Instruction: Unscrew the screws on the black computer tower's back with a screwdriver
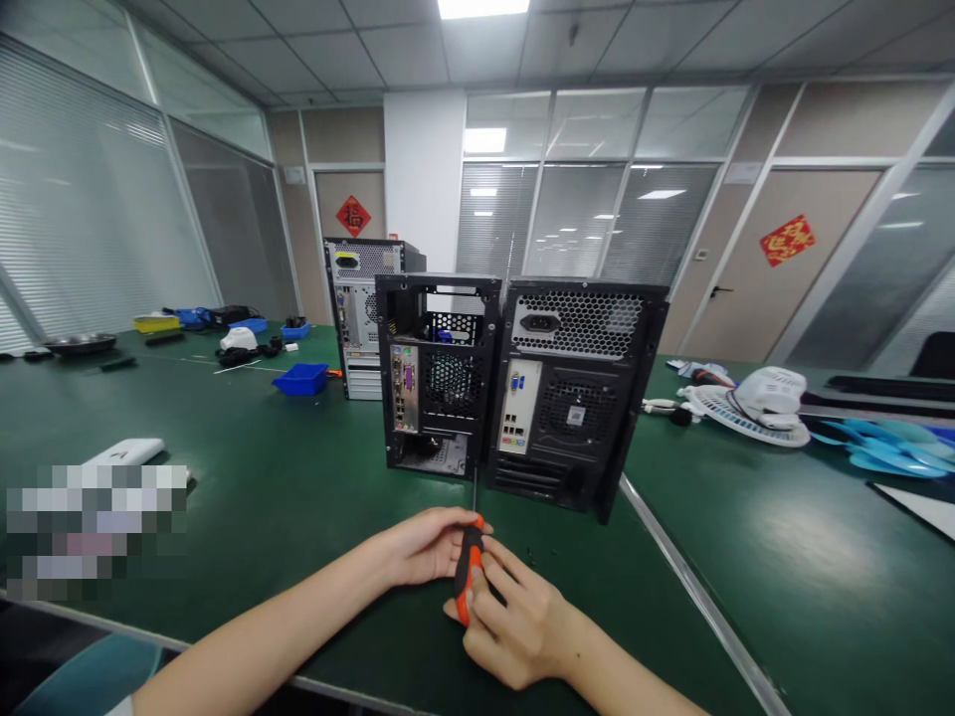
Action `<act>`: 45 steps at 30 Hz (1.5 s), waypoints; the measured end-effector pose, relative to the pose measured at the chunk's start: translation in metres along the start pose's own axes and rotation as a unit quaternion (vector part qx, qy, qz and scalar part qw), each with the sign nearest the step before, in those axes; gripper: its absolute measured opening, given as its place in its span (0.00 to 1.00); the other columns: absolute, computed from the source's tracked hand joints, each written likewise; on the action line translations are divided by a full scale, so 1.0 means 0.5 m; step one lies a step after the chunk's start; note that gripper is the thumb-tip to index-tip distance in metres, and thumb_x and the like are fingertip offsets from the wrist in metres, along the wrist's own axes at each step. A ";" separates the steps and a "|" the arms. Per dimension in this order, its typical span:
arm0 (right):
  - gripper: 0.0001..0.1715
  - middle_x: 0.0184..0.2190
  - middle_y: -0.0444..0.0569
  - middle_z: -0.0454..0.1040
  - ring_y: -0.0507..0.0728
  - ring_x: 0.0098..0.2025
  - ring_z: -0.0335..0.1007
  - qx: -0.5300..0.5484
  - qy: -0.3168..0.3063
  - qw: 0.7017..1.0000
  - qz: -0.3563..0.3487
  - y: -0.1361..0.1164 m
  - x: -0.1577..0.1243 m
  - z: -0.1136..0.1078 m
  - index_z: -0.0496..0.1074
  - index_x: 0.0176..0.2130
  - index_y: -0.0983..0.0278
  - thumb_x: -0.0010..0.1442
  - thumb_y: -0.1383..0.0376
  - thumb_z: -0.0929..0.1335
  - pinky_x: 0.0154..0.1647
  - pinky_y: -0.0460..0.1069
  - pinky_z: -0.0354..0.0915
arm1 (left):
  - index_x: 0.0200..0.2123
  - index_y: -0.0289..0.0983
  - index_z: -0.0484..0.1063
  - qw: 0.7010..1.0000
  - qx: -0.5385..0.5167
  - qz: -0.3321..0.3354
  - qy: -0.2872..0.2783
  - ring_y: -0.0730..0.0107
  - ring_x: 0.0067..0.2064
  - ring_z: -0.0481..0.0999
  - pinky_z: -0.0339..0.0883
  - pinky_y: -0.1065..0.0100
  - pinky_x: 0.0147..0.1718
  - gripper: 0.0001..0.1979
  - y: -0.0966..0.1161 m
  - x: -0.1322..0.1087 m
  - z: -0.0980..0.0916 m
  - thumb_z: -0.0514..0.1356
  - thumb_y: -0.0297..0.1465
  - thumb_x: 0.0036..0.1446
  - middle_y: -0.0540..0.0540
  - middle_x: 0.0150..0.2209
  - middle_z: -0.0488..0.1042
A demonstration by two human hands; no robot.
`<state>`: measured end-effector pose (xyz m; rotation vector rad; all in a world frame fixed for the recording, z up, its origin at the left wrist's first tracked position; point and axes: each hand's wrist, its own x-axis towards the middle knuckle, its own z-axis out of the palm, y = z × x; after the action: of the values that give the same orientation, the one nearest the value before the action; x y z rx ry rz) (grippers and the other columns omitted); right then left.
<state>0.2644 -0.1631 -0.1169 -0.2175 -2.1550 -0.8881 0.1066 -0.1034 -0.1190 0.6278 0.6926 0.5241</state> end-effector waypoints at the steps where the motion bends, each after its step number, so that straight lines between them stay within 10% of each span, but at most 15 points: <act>1: 0.11 0.23 0.46 0.70 0.57 0.34 0.74 -0.001 0.002 1.000 0.002 0.000 -0.001 0.000 0.64 0.23 0.65 0.57 0.71 0.65 0.46 0.59 0.73 | 0.36 0.29 0.71 1.000 -0.003 -0.001 -0.003 0.72 0.28 0.75 0.66 0.71 0.34 0.09 0.001 0.000 0.001 0.57 0.30 0.55 0.47 0.27 0.75; 45: 0.13 0.33 0.53 0.69 0.62 0.40 0.70 -0.001 0.011 1.000 -0.016 0.008 -0.015 0.005 0.69 0.33 0.67 0.52 0.59 0.65 0.39 0.64 0.73 | 0.33 0.30 0.68 0.999 0.018 0.048 0.001 0.71 0.26 0.76 0.68 0.67 0.33 0.05 -0.002 -0.013 0.008 0.61 0.24 0.51 0.43 0.30 0.76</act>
<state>0.2696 -0.1573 -0.1214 -0.1734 -2.1438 -0.9065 0.1054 -0.1097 -0.1145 0.6973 0.6783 0.6019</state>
